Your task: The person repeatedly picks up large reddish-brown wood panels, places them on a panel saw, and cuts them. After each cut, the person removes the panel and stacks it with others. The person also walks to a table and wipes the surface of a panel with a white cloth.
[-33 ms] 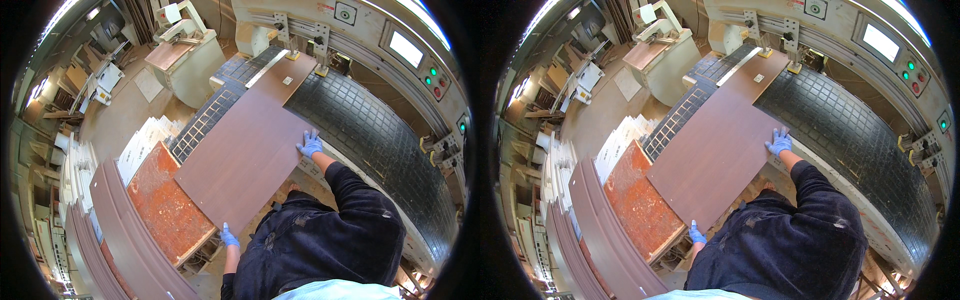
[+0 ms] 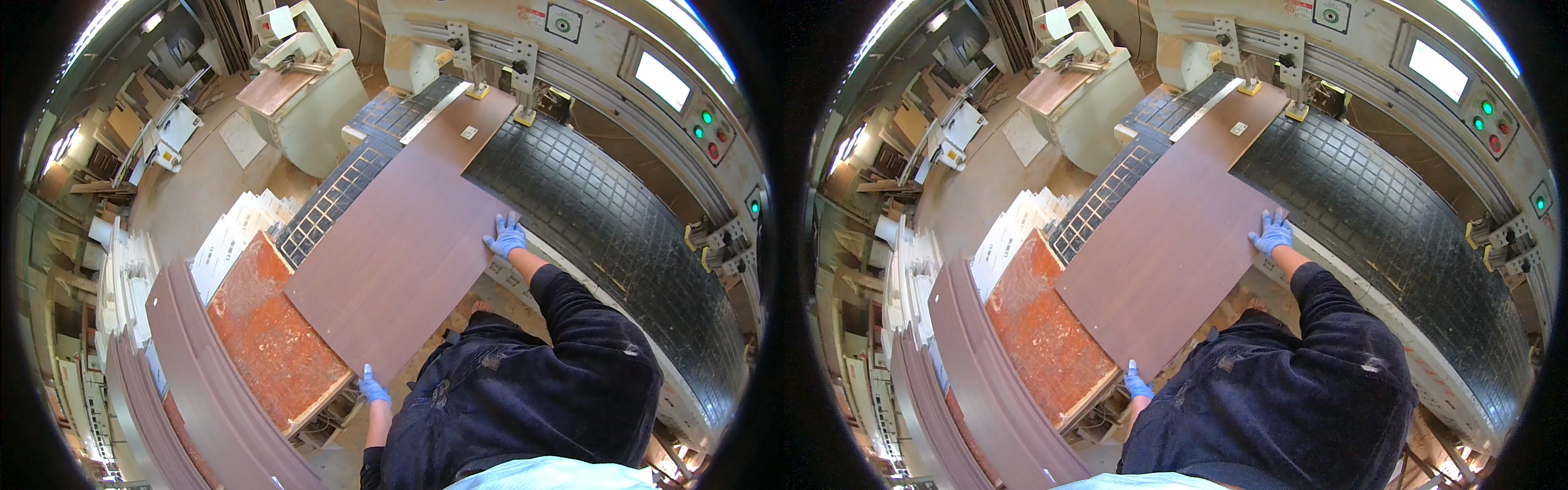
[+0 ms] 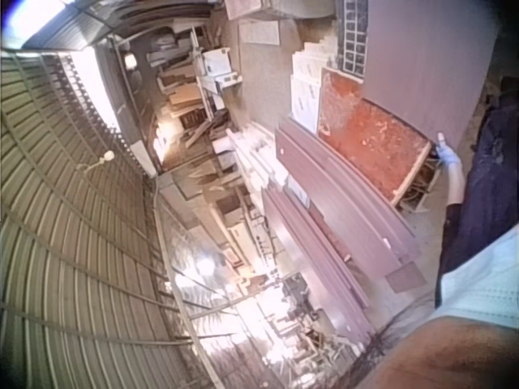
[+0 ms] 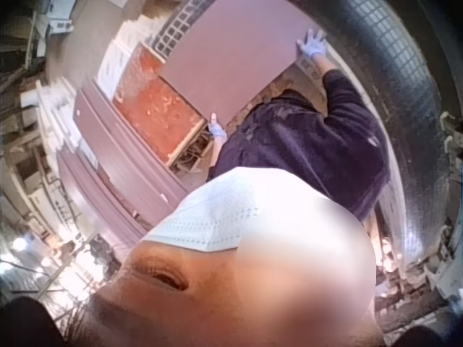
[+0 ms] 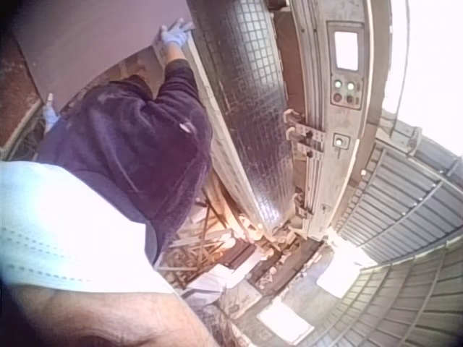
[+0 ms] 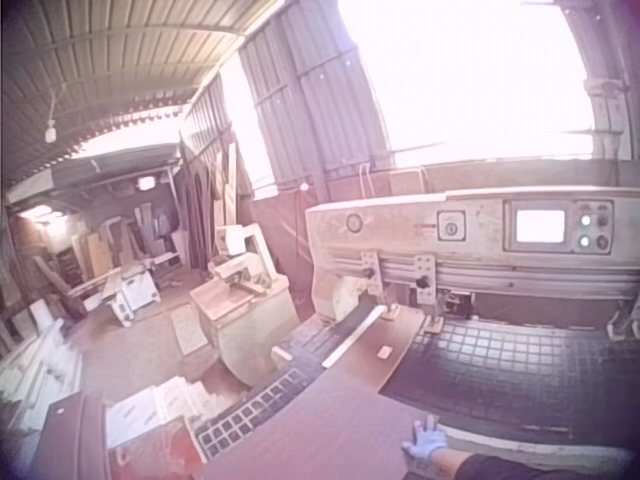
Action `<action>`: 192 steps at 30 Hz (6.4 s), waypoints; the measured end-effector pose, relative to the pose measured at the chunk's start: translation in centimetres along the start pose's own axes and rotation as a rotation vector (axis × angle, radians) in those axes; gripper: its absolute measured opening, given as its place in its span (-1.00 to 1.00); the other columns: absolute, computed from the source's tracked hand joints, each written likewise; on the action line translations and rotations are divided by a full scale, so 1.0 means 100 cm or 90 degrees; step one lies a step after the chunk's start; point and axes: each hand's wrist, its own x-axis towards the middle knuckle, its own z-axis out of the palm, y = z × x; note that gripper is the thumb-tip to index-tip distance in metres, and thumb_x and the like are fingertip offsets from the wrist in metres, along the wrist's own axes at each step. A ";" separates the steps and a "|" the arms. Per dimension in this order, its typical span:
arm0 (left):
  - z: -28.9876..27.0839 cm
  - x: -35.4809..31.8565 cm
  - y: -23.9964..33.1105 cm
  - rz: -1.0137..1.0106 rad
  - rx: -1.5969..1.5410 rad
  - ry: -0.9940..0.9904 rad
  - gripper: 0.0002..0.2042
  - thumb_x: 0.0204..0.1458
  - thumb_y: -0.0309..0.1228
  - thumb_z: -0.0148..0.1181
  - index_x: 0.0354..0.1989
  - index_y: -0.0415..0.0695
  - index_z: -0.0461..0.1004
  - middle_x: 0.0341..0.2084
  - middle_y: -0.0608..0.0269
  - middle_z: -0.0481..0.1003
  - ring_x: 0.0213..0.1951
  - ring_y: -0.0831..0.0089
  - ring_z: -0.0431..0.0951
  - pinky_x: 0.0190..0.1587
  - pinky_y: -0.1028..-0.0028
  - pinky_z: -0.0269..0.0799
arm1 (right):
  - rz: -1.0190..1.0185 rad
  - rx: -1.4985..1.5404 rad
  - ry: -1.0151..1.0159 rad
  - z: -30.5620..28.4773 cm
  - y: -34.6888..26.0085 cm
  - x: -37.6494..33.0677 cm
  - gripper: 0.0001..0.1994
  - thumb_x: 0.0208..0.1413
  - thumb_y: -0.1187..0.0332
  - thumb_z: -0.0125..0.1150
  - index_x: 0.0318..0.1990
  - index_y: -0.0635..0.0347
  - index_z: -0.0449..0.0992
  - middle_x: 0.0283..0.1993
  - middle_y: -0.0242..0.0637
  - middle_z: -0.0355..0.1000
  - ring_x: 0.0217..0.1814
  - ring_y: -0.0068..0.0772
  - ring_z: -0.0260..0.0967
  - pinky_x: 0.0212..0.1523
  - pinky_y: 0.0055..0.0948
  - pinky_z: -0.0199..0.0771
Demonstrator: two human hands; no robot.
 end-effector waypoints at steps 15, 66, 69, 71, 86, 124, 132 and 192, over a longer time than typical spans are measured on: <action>-0.006 0.017 -0.015 0.027 -0.017 0.010 -0.49 -0.03 -0.18 0.21 0.09 -0.09 0.28 -0.07 0.27 0.41 -0.12 0.34 0.44 -0.14 0.29 0.40 | -0.015 0.007 0.001 0.001 0.002 0.000 -0.15 -0.04 -0.23 -0.02 0.35 -0.04 -0.10 0.42 -0.01 -0.34 0.40 0.17 -0.21 0.33 -0.11 -0.15; 0.008 -0.016 -0.058 -0.284 -0.246 -0.197 -0.46 -0.06 0.12 0.09 -0.13 -0.12 0.37 -0.22 0.13 0.45 -0.20 0.27 0.42 -0.13 0.17 0.40 | 0.007 0.092 0.037 -0.026 0.014 0.041 -0.20 -0.20 -0.08 0.24 0.24 -0.02 0.14 0.26 -0.16 0.14 0.28 -0.06 0.08 0.20 -0.15 0.15; -0.008 -0.001 -0.036 -0.519 -0.358 -0.465 -0.45 -0.03 0.12 0.03 -0.06 -0.11 0.32 -0.08 0.05 0.39 -0.05 0.23 0.34 0.04 0.10 0.25 | 0.027 0.099 0.026 -0.029 0.018 0.042 -0.20 -0.22 -0.07 0.24 0.23 -0.03 0.15 0.24 -0.17 0.15 0.27 -0.07 0.08 0.18 -0.14 0.18; -0.019 -0.003 -0.016 -0.198 -0.012 -0.566 -0.47 -0.01 0.07 -0.01 0.00 -0.08 0.28 0.01 0.06 0.33 0.01 0.18 0.29 0.08 0.05 0.18 | 0.022 0.095 0.004 -0.030 0.015 0.038 -0.23 -0.23 -0.05 0.23 0.21 -0.03 0.17 0.22 -0.15 0.18 0.25 -0.06 0.11 0.16 -0.13 0.21; 0.068 0.026 0.166 0.161 -0.112 -0.246 -0.53 0.07 -0.18 0.09 0.17 0.08 0.21 0.05 0.27 0.34 0.07 0.26 0.33 0.06 0.23 0.26 | -0.532 0.191 -0.136 0.038 -0.156 -0.124 -0.30 -0.09 -0.13 0.11 0.17 0.05 0.24 0.25 -0.05 0.14 0.29 -0.02 0.06 0.23 -0.13 0.05; -0.117 -0.274 -0.241 -0.190 -0.298 0.389 -0.36 -0.11 -0.02 0.27 0.12 0.15 0.11 0.06 0.34 0.25 0.00 0.22 0.32 -0.26 0.18 0.44 | -0.088 0.932 -0.831 0.159 -0.166 -0.123 -0.57 0.07 -0.03 0.07 -0.06 0.09 0.41 -0.12 -0.27 0.45 -0.17 -0.26 0.42 -0.23 -0.29 0.41; -0.198 -0.253 -0.239 -0.177 -0.390 0.428 -0.49 -0.08 0.03 0.18 0.05 0.20 0.25 0.04 0.30 0.33 0.00 0.25 0.34 -0.16 0.21 0.40 | 0.016 0.929 -0.588 0.158 -0.178 -0.131 -0.56 -0.05 0.25 0.30 -0.03 0.26 0.38 -0.11 -0.19 0.45 -0.15 -0.27 0.42 -0.09 -0.22 0.41; 0.064 -0.044 -0.046 -0.213 -0.329 -0.058 -0.34 -0.02 0.21 -0.02 0.13 -0.02 0.22 0.12 0.33 0.25 0.14 0.34 0.23 0.07 0.31 0.34 | 0.467 0.955 -0.046 0.108 -0.017 0.052 -0.41 0.10 -0.03 0.04 0.08 0.33 0.32 0.01 -0.15 0.41 -0.07 -0.23 0.43 -0.05 -0.24 0.39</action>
